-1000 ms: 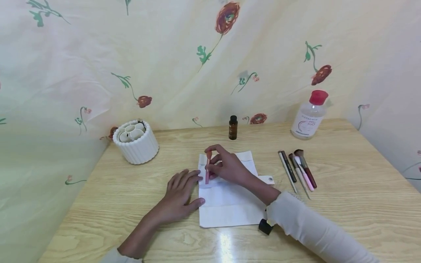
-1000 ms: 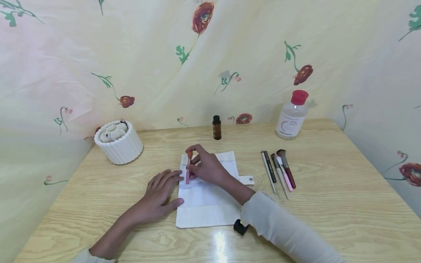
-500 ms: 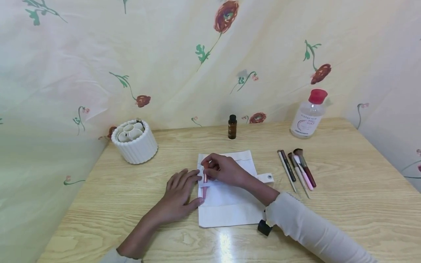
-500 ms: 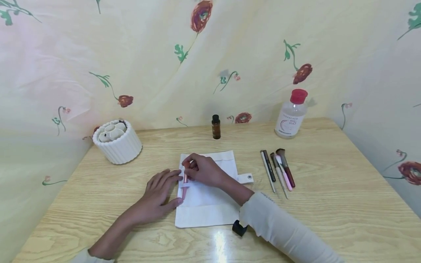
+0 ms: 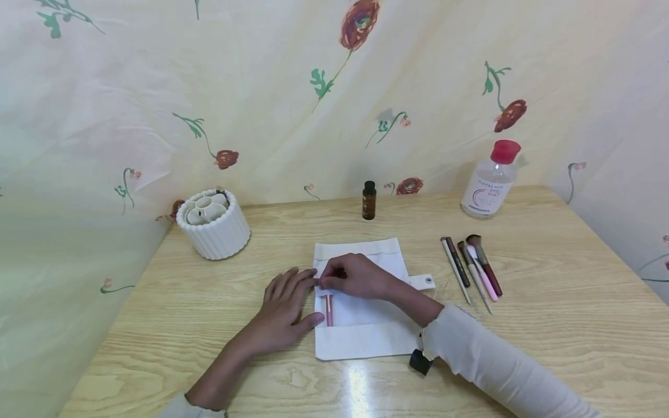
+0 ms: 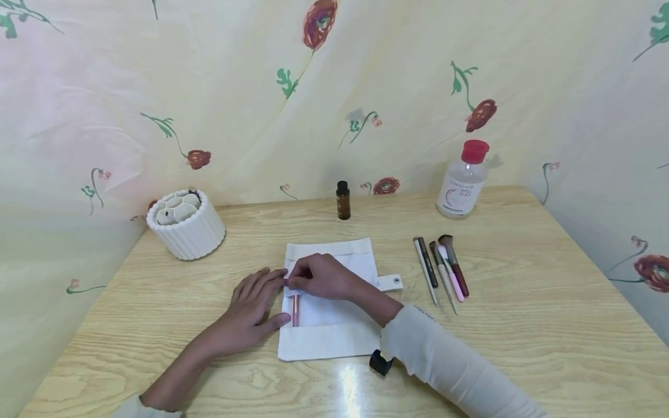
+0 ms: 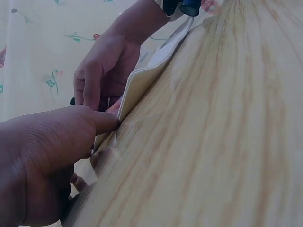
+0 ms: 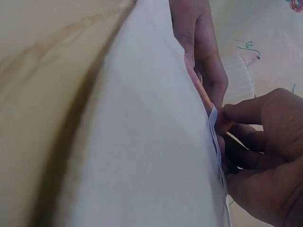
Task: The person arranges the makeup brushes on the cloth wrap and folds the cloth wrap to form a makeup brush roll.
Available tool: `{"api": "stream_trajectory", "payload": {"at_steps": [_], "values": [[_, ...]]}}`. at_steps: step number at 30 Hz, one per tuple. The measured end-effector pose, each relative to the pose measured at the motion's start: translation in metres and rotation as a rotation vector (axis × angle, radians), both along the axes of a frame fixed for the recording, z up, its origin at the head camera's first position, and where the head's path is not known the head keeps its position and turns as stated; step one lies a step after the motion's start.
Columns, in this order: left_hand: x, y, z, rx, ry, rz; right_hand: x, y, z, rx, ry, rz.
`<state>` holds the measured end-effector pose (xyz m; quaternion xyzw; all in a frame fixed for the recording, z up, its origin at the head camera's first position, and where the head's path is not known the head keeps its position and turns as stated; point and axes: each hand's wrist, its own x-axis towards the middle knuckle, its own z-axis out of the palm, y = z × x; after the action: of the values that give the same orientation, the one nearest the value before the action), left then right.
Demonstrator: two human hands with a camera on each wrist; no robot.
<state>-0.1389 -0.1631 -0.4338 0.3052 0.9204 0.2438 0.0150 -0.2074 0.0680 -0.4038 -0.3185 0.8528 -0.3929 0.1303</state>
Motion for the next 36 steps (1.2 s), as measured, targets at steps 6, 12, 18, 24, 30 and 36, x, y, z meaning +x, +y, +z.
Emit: {"api": "stream_trajectory", "payload": {"at_steps": [6,12,18,24,30,36], "values": [[0.000,0.000,-0.001,-0.001,0.009,0.002,0.002,0.001,-0.001,0.006,0.036,0.009],[0.000,0.001,-0.002,0.006,0.002,-0.001,0.007,0.010,0.002,-0.001,0.137,-0.014],[0.000,0.002,-0.002,0.015,0.004,-0.008,0.017,0.047,0.025,0.125,0.227,-0.176],[0.000,0.001,-0.002,0.025,0.012,0.001,0.009,0.110,0.053,0.407,0.299,-0.385],[0.002,0.000,-0.002,0.021,-0.005,0.006,-0.001,0.165,0.055,0.591,0.206,-0.482],[0.002,0.001,0.002,0.031,-0.013,0.000,-0.008,0.184,0.044,0.672,0.110,-0.501]]}}
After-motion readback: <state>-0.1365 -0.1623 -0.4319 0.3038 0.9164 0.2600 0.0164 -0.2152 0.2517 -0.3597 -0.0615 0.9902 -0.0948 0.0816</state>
